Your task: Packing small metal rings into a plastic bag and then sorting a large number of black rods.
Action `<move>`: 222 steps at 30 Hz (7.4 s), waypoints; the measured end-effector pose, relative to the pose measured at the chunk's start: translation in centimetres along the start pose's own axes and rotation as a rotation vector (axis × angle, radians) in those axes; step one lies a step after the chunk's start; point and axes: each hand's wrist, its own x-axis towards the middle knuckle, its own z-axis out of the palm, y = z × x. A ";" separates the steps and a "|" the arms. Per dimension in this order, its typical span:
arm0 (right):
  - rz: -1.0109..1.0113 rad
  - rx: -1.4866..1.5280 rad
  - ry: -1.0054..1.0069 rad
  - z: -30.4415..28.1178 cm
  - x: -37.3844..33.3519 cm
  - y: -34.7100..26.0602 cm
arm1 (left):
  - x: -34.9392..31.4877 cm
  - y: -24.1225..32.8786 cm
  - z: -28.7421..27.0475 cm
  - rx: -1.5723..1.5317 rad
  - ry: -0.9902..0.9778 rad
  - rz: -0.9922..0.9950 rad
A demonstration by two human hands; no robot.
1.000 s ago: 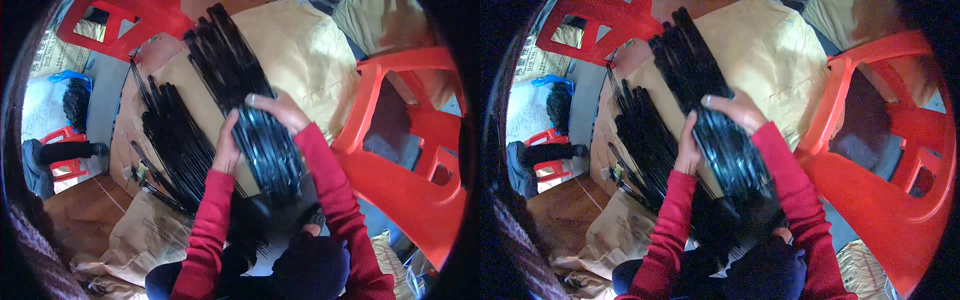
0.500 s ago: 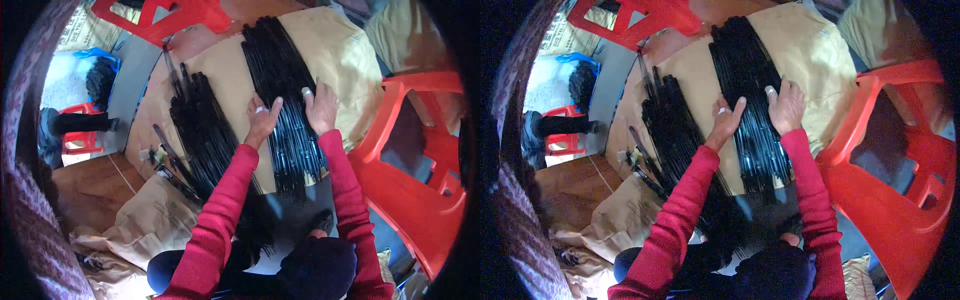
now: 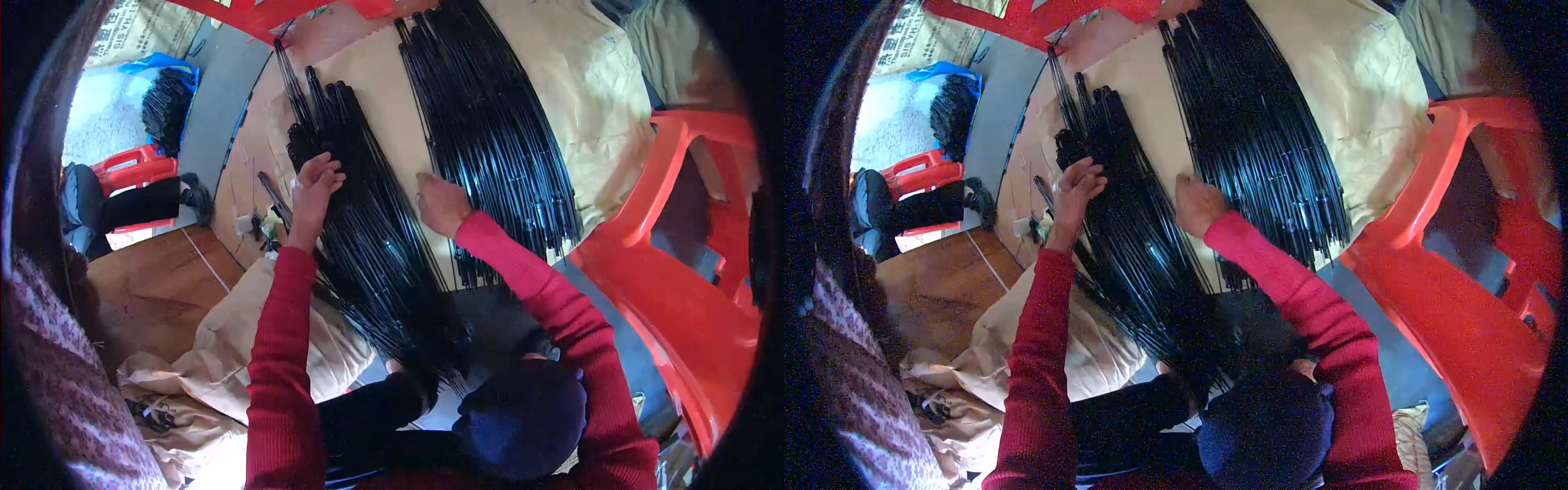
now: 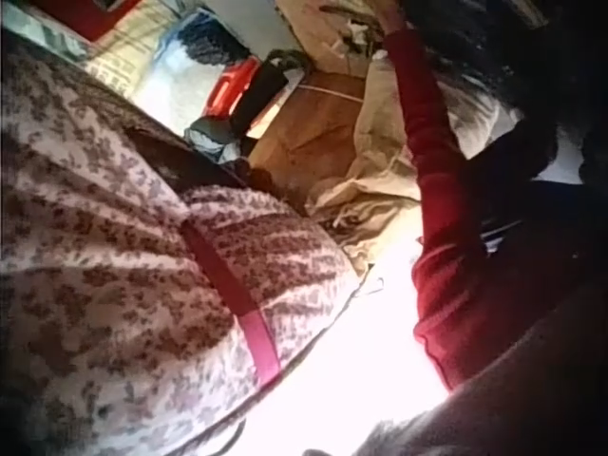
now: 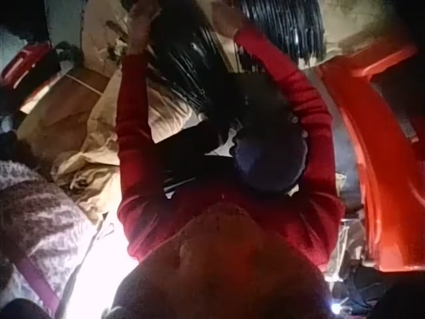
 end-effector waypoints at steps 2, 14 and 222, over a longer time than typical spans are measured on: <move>-0.080 0.016 0.170 -0.2 0.3 -0.8 | -0.7 0.0 0.2 0.023 0.038 0.018; 0.049 0.321 -0.190 2.2 0.4 -0.5 | 1.9 -3.2 -0.1 0.855 0.230 0.115; 0.320 -0.559 0.720 -14.8 -2.5 5.6 | -4.1 -3.1 4.7 0.805 0.474 0.160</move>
